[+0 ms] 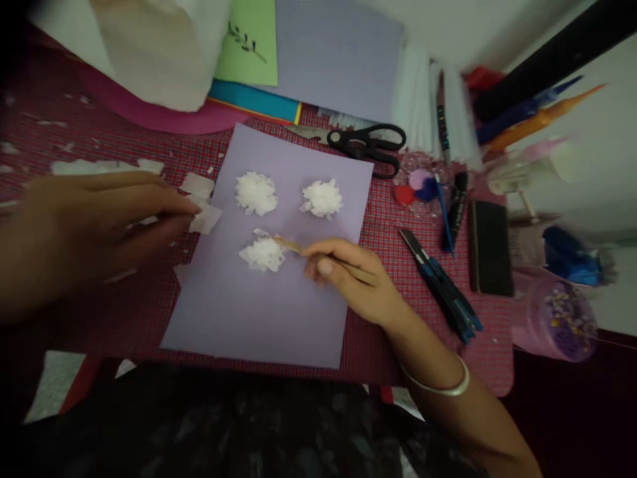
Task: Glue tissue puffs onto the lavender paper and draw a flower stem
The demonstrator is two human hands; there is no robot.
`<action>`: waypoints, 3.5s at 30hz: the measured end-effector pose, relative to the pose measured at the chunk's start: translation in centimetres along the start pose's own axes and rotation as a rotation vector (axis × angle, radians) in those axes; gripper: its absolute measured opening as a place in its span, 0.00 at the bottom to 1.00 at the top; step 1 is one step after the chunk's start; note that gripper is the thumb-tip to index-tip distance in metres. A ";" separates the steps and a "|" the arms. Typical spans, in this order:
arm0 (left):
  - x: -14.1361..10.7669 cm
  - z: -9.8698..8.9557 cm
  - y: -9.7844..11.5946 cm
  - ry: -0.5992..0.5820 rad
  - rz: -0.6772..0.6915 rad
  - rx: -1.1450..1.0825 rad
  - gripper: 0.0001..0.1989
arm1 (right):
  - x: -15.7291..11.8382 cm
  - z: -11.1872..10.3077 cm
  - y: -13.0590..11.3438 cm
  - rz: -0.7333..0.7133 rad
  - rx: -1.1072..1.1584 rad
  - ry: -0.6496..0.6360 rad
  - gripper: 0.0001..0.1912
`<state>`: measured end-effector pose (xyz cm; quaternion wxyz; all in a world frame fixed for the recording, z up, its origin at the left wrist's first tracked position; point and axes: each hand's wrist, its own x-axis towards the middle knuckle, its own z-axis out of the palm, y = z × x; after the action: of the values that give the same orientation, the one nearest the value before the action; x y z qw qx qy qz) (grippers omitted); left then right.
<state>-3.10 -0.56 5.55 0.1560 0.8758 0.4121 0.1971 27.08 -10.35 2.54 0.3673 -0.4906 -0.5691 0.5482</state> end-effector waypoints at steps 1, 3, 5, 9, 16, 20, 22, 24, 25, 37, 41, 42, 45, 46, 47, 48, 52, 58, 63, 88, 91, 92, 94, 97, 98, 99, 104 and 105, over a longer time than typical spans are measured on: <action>0.1 0.2 -0.2 0.022 0.102 0.060 0.16 | 0.1 0.1 0.2 -0.010 0.004 0.012 0.09; 0.2 0.5 -0.5 0.050 0.185 0.102 0.12 | 0.3 0.3 0.5 -0.040 0.005 0.042 0.10; 0.3 0.5 -0.6 0.081 0.167 0.064 0.12 | 0.6 0.5 0.6 -0.083 -0.002 0.083 0.10; 0.2 1.0 0.1 0.165 0.037 -0.140 0.09 | 1.2 0.9 0.9 -0.118 0.049 0.140 0.11; -0.8 5.0 2.3 -0.009 0.113 -0.282 0.08 | 1.9 0.3 2.1 -0.132 0.248 0.172 0.20; -1.1 6.9 2.9 0.008 0.160 -0.225 0.13 | 1.9 0.0 2.0 -0.147 0.292 0.219 0.18; -1.0 7.3 2.9 0.019 0.155 -0.205 0.12 | 1.9 -0.1 1.9 -0.151 0.308 0.232 0.16; -0.6 7.7 2.9 0.029 0.127 -0.201 0.11 | 1.9 -0.3 2.0 -0.150 0.317 0.230 0.15; -0.4 7.8 2.8 0.034 0.110 -0.205 0.12 | 1.9 -0.4 2.1 -0.148 0.318 0.225 0.15; 1.4 8.7 2.2 0.012 -0.008 -0.293 0.08 | 1.3 0.4 2.2 -0.156 0.184 0.051 0.20; 1.5 8.7 2.8 0.009 -0.029 -0.346 0.07 | 1.1 1.1 2.0 -0.165 0.136 -0.004 0.19; 1.5 8.5 3.0 0.010 -0.029 -0.367 0.07 | 1.1 1.2 1.9 -0.168 0.127 -0.002 0.19; 0.9 6.9 3.0 0.053 -0.044 -0.427 0.08 | 1.2 1.3 2.0 -0.174 0.115 0.040 0.18; 0.5 5.9 2.8 0.093 -0.063 -0.446 0.09 | 1.2 1.3 2.0 -0.173 0.116 0.054 0.18; -0.2 4.7 2.4 0.150 -0.091 -0.471 0.10 | 1.2 1.3 2.1 -0.170 0.120 0.064 0.18; -1.0 3.4 1.9 0.214 -0.122 -0.497 0.11 | 1.2 1.2 2.2 -0.166 0.126 0.068 0.18; -5.5 -1.8 -0.4 0.331 -0.203 -0.529 0.09 | 1.3 1.1 2.4 -0.161 0.172 0.056 0.17; -11.2 -3.0 -1.8 0.056 -0.154 0.008 0.10 | 1.4 0.8 2.5 -0.153 0.197 0.050 0.19; -11.6 -0.8 -2.5 0.078 -0.245 0.141 0.11 | 1.3 0.8 2.5 -0.149 0.194 0.046 0.19; -7.8 -2.5 -4.0 0.158 -0.429 -0.031 0.13 | 1.3 1.1 2.1 -0.127 0.120 0.055 0.15; -8.0 -3.5 -4.1 0.137 -0.427 -0.138 0.12 | 1.3 1.1 2.0 -0.124 0.125 0.055 0.15; -7.9 -3.5 -4.0 0.135 -0.422 -0.163 0.11 | 1.3 1.2 2.0 -0.125 0.128 0.055 0.16; -7.6 -3.4 -3.7 0.138 -0.403 -0.201 0.11 | 1.3 1.2 1.9 -0.130 0.134 0.055 0.17; -7.0 -3.0 -3.1 0.170 -0.371 -0.224 0.07 | 1.1 1.4 1.6 -0.138 0.132 0.054 0.18; -6.8 -2.9 -2.9 0.189 -0.366 -0.225 0.06 | 1.1 1.4 1.5 -0.139 0.132 0.054 0.18; -6.6 -2.8 -2.7 0.208 -0.365 -0.228 0.05 | 1.0 1.4 1.4 -0.138 0.132 0.053 0.18; -6.5 -3.2 -1.8 0.236 -0.385 -0.328 0.09 | 0.9 1.4 1.2 -0.143 0.107 0.045 0.16; -6.6 -3.3 -1.6 0.229 -0.389 -0.357 0.11 | 0.9 1.4 1.2 -0.145 0.104 0.045 0.15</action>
<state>-9.55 -4.32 6.27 0.2951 0.7110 0.5460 0.3305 25.75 -9.96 1.04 0.4440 -0.4405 -0.5654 0.5377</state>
